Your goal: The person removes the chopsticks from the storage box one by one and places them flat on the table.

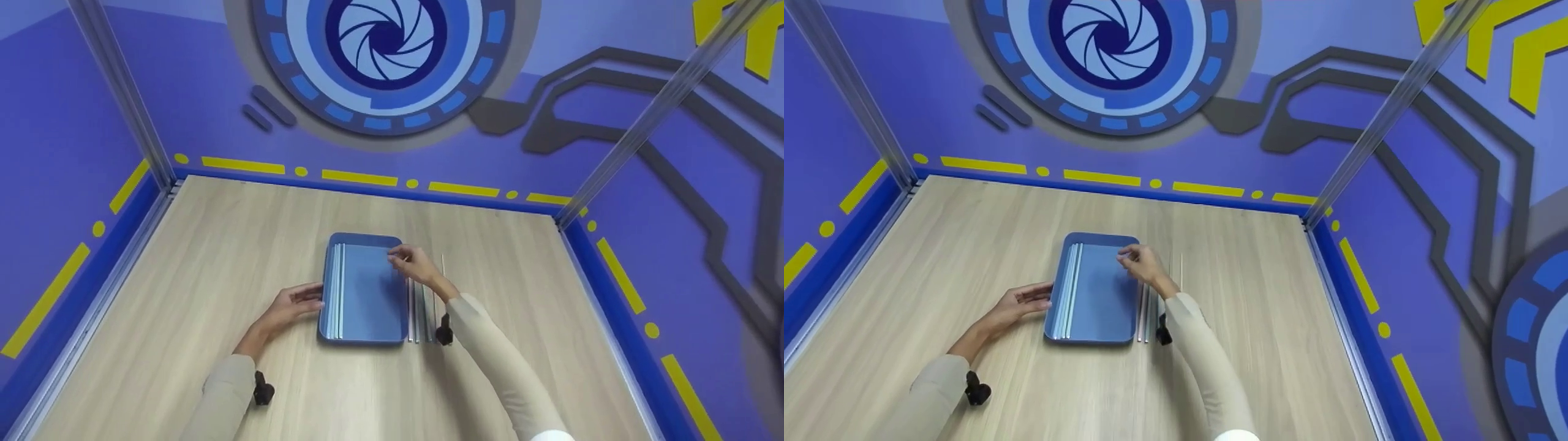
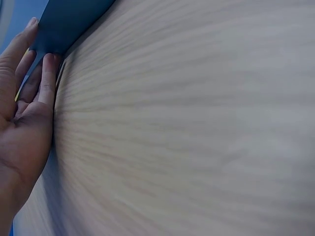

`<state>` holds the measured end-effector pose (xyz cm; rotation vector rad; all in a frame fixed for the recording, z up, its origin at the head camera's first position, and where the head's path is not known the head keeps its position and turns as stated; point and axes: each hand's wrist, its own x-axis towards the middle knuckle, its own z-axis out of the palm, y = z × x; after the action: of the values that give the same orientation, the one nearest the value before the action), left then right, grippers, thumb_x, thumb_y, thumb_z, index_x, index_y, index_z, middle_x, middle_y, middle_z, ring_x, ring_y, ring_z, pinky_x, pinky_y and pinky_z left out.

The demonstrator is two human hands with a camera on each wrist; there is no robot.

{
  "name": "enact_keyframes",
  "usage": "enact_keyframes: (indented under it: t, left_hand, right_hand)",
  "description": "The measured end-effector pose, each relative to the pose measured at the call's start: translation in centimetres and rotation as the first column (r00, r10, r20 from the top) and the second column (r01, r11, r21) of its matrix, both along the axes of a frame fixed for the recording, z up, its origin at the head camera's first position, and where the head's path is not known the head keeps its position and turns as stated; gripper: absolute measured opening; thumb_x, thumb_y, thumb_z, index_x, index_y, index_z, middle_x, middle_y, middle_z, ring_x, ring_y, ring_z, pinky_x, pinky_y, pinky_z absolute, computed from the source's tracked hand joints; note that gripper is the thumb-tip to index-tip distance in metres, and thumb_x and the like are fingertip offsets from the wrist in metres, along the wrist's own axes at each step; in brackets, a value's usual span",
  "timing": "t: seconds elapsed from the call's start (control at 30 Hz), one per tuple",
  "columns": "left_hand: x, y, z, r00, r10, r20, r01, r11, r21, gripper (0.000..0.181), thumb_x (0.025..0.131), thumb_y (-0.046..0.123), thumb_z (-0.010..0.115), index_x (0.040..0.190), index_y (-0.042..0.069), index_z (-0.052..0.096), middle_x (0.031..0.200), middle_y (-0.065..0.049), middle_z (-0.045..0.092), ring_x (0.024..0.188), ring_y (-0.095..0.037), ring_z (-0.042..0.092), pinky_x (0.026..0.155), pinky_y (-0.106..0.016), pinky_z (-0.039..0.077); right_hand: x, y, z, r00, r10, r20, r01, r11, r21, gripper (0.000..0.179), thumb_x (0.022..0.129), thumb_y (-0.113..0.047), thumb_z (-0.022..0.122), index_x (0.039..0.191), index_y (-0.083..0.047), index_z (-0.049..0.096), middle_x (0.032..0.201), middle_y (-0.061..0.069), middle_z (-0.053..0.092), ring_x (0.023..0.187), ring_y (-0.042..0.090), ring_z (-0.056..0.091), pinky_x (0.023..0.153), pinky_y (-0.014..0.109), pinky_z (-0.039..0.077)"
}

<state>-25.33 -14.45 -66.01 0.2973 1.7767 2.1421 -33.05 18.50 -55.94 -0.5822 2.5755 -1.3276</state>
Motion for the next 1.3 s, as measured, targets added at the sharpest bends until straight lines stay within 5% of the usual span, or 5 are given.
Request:
enact_keyframes:
  t: [0.27, 0.5, 0.8, 1.3]
  left_hand:
    - [0.2, 0.8, -0.3, 0.999, -0.027, 0.019, 0.027, 0.999, -0.019, 0.063, 0.095, 0.005, 0.071, 0.15, -0.009, 0.042, 0.147, -0.034, 0.049, 0.127, -0.025, 0.061, 0.103, -0.027, 0.057]
    - [0.3, 0.8, -0.3, 1.0, -0.006, -0.001, 0.006, 0.999, -0.053, 0.061, 0.095, 0.006, 0.071, 0.148, -0.008, 0.045, 0.147, -0.033, 0.051, 0.133, -0.033, 0.058, 0.102, -0.024, 0.056]
    - [0.1, 0.5, -0.1, 1.0, 0.001, 0.015, -0.001, 0.999, -0.035, 0.061, 0.094, 0.006, 0.072, 0.149, -0.007, 0.046, 0.146, -0.032, 0.052, 0.125, -0.022, 0.063, 0.103, -0.027, 0.057]
    - [-0.2, 0.0, 0.3, 1.0, 0.018, -0.015, -0.018, 0.998, -0.061, 0.06, 0.095, 0.006, 0.07, 0.148, -0.009, 0.045, 0.145, -0.033, 0.053, 0.129, -0.028, 0.061, 0.101, -0.024, 0.057]
  right_hand:
    - [0.3, -2.5, -2.2, 0.984, 0.006, 0.177, -0.013, 0.999, 0.038, 0.03, 0.101, -0.005, 0.058, 0.126, 0.009, 0.065, 0.104, 0.03, 0.072, 0.091, 0.044, 0.073, 0.078, 0.044, 0.066]
    - [1.3, -5.7, -5.3, 0.917, -0.035, 0.397, 0.109, 0.98, -0.165, 0.033, 0.1, -0.002, 0.06, 0.13, 0.012, 0.059, 0.112, 0.028, 0.069, 0.094, 0.032, 0.076, 0.083, 0.036, 0.066]
    - [1.9, -9.2, -6.1, 0.961, -0.11, 0.252, 0.137, 0.986, -0.092, 0.037, 0.094, -0.001, 0.067, 0.129, 0.011, 0.06, 0.101, 0.021, 0.069, 0.076, 0.015, 0.069, 0.074, 0.03, 0.066]
    - [1.4, -10.8, -5.6, 0.981, -0.168, 0.097, 0.155, 0.98, 0.122, 0.035, 0.09, -0.004, 0.075, 0.123, 0.007, 0.066, 0.1, 0.017, 0.072, 0.077, 0.011, 0.059, 0.065, 0.02, 0.056]
